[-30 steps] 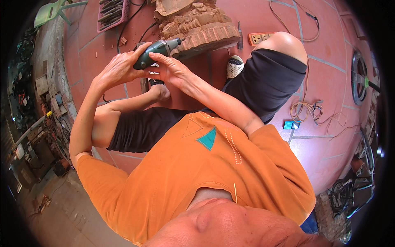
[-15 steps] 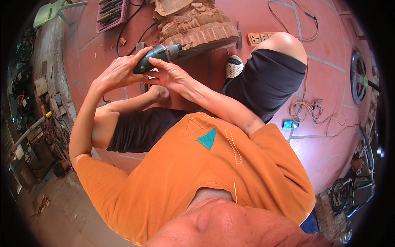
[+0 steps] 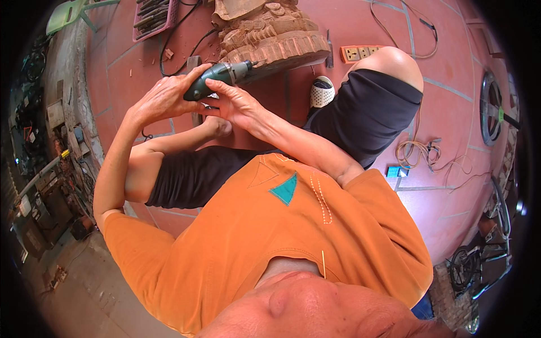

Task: The person uses a rotary carving tool to shape a wooden block mounted on a stand. They hold the tool with both hands and apply it to the surface of the wood, creating carved details.

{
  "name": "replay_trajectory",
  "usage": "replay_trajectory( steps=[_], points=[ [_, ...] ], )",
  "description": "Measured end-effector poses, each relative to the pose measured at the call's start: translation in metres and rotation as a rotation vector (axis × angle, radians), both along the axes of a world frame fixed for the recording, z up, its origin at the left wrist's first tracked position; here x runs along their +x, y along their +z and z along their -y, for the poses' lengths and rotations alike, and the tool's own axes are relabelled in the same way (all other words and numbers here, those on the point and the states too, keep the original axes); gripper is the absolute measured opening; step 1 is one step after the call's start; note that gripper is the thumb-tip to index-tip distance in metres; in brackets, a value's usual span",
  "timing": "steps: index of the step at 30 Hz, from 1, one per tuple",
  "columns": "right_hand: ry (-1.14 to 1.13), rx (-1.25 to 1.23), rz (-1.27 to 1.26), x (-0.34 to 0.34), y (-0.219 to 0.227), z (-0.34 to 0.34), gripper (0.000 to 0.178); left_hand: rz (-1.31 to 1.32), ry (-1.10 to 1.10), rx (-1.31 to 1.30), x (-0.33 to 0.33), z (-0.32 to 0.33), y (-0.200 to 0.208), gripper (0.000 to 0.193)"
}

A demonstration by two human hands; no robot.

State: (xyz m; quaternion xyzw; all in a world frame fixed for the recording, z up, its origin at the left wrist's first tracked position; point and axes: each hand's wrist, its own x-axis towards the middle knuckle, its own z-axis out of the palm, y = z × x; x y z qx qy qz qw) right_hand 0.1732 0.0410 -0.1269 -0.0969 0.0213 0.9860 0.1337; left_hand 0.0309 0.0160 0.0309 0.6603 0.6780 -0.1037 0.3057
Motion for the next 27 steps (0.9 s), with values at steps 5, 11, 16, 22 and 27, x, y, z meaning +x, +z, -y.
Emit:
replay_trajectory(
  steps=[5, 11, 16, 22, 27],
  points=[
    [0.005, 0.066, 0.008, -0.004, -0.004, -0.005, 0.042, -0.021, 0.021, 0.009, -0.001, 0.000, -0.002, 0.086],
    [-0.016, 0.100, 0.014, -0.008, -0.003, -0.012, 0.046, -0.026, 0.035, 0.036, -0.001, 0.001, -0.004, 0.083],
    [-0.013, 0.102, 0.015, -0.009, -0.006, -0.013, 0.046, -0.026, 0.015, 0.068, -0.006, 0.003, -0.010, 0.084],
    [-0.001, 0.082, 0.005, -0.006, -0.006, -0.010, 0.044, -0.026, 0.027, 0.017, -0.003, 0.001, -0.006, 0.085],
    [0.007, 0.037, 0.023, -0.003, -0.001, -0.004, 0.041, -0.015, 0.024, -0.004, -0.003, 0.003, -0.005, 0.089]
  ],
)
